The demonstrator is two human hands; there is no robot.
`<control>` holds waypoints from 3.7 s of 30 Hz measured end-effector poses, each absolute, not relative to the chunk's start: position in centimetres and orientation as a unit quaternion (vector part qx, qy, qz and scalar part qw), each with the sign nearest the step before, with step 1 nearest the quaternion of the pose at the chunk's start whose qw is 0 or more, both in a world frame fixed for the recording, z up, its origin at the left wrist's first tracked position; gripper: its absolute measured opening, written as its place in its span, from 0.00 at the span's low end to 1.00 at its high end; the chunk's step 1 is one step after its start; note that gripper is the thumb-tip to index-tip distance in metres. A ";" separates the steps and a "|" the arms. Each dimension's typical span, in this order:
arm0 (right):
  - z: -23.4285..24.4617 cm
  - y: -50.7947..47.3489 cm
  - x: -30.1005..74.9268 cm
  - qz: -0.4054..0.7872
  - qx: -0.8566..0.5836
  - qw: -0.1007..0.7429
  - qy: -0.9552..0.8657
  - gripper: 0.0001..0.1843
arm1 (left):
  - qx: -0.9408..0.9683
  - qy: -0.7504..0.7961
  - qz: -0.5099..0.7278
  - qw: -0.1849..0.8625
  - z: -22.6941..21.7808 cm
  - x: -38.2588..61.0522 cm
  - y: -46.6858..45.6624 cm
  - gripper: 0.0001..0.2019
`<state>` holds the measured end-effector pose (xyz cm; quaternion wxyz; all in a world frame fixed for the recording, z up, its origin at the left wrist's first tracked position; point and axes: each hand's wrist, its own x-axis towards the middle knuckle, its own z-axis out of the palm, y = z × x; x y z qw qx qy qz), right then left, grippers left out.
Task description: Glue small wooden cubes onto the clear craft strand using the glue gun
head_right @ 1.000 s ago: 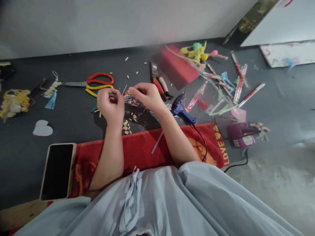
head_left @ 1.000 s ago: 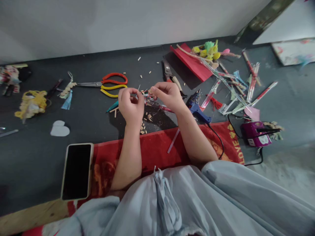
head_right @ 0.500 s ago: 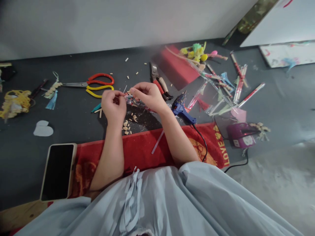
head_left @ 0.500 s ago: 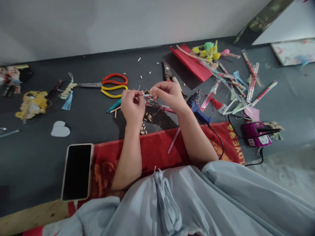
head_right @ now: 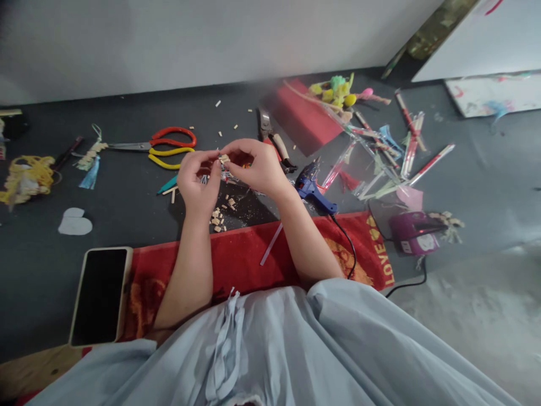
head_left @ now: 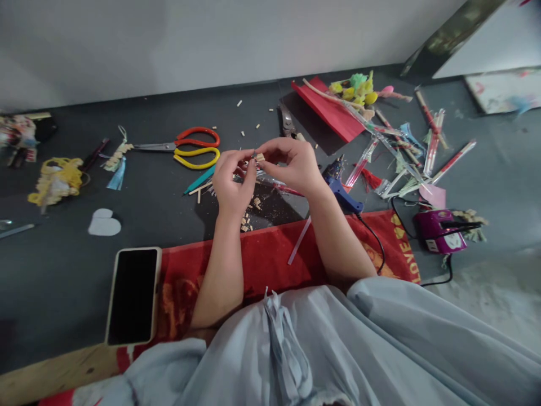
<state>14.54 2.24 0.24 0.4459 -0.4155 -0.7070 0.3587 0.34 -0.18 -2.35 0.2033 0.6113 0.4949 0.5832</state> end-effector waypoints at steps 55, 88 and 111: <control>1.0 2.2 15.3 0.230 -0.386 0.392 -0.803 0.09 | 0.313 0.428 0.588 0.611 -1.8 0.3 0.4 0.10; 4.4 1.4 23.2 0.166 -0.640 0.176 -0.730 0.04 | 0.230 0.505 0.596 0.581 -2.1 0.3 1.3 0.10; 1.4 -4.6 27.4 0.080 -0.705 -0.074 -0.701 0.22 | 0.230 0.419 0.538 0.694 -1.0 0.5 0.3 0.08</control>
